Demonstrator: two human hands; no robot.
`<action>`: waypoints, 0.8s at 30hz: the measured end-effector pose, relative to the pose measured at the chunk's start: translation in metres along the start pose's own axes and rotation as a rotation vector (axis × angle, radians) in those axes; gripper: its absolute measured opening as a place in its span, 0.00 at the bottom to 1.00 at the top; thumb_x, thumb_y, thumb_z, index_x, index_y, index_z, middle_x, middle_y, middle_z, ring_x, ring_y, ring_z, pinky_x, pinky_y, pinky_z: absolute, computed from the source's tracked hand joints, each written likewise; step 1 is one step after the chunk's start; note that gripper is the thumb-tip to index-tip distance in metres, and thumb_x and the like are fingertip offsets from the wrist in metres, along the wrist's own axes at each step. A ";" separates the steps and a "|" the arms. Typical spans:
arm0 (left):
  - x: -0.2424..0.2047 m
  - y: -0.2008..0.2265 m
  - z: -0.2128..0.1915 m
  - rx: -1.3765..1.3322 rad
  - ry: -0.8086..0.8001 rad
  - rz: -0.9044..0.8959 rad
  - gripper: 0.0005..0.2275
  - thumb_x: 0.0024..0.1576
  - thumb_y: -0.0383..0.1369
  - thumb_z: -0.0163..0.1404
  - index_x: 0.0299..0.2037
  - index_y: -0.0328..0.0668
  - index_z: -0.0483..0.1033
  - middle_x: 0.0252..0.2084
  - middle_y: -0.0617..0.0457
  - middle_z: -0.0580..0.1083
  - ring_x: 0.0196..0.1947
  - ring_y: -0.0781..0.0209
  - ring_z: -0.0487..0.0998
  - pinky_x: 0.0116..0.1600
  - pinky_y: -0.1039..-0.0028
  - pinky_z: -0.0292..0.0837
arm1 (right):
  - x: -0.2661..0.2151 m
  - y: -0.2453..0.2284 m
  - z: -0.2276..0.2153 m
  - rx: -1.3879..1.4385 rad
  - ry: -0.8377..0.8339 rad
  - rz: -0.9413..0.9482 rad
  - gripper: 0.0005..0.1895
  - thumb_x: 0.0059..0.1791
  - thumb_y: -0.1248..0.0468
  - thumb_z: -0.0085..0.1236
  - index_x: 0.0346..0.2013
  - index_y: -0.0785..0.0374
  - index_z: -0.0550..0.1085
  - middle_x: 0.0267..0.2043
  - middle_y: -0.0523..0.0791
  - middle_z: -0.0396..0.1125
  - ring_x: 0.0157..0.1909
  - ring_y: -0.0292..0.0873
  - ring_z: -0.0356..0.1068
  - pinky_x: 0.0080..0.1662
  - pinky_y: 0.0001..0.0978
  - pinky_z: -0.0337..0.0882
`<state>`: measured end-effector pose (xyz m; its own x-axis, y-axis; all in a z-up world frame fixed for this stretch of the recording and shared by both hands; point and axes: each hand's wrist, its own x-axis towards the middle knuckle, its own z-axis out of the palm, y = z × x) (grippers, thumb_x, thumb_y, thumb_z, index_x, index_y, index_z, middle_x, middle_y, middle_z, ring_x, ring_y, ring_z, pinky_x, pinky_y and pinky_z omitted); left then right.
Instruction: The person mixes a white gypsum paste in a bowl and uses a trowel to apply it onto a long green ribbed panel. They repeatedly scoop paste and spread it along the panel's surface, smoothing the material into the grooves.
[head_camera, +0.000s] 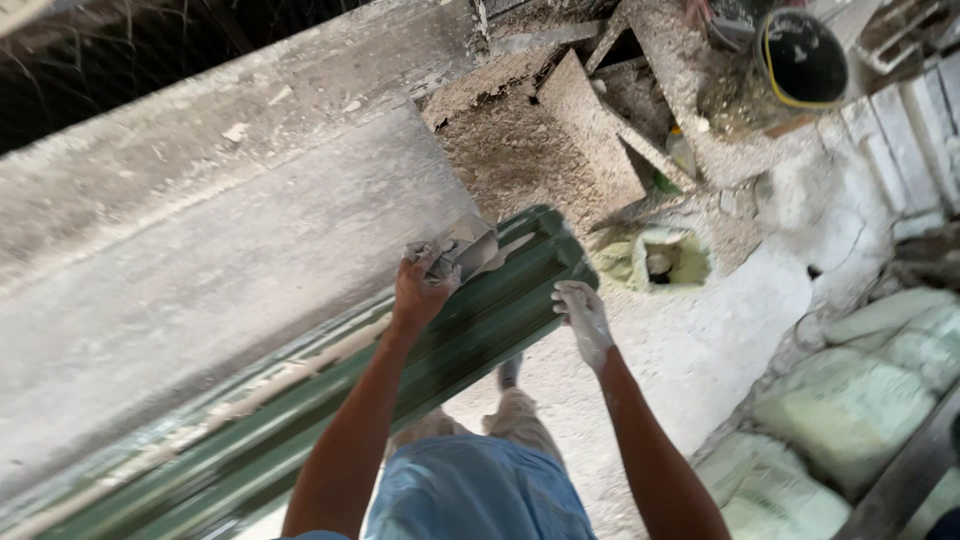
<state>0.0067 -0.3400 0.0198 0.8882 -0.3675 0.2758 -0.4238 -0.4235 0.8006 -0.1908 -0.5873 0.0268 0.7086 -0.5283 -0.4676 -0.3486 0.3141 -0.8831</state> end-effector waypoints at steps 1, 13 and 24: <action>0.000 0.007 0.005 -0.015 0.001 0.002 0.22 0.49 0.34 0.65 0.53 0.36 0.80 0.48 0.38 0.76 0.47 0.38 0.76 0.55 0.59 0.74 | 0.012 0.001 -0.007 -0.016 -0.004 0.022 0.14 0.54 0.56 0.56 0.50 0.58 0.74 0.42 0.39 0.72 0.38 0.31 0.68 0.37 0.25 0.64; 0.005 0.071 0.084 -0.020 0.124 -0.225 0.24 0.48 0.35 0.65 0.55 0.36 0.79 0.48 0.35 0.76 0.47 0.39 0.78 0.55 0.60 0.75 | 0.130 -0.033 -0.046 -0.198 -0.321 0.031 0.15 0.55 0.57 0.52 0.55 0.58 0.72 0.53 0.41 0.73 0.43 0.34 0.71 0.38 0.24 0.68; -0.017 0.103 0.081 0.074 0.220 -0.312 0.24 0.46 0.35 0.64 0.55 0.44 0.80 0.52 0.40 0.76 0.50 0.41 0.75 0.58 0.60 0.71 | 0.163 -0.046 -0.029 -0.243 -0.442 0.083 0.12 0.56 0.59 0.52 0.52 0.59 0.72 0.53 0.42 0.73 0.44 0.36 0.73 0.39 0.26 0.67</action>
<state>-0.0662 -0.4449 0.0547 0.9899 -0.0284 0.1387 -0.1314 -0.5489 0.8255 -0.0768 -0.7108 -0.0103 0.8458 -0.1087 -0.5222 -0.5102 0.1211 -0.8515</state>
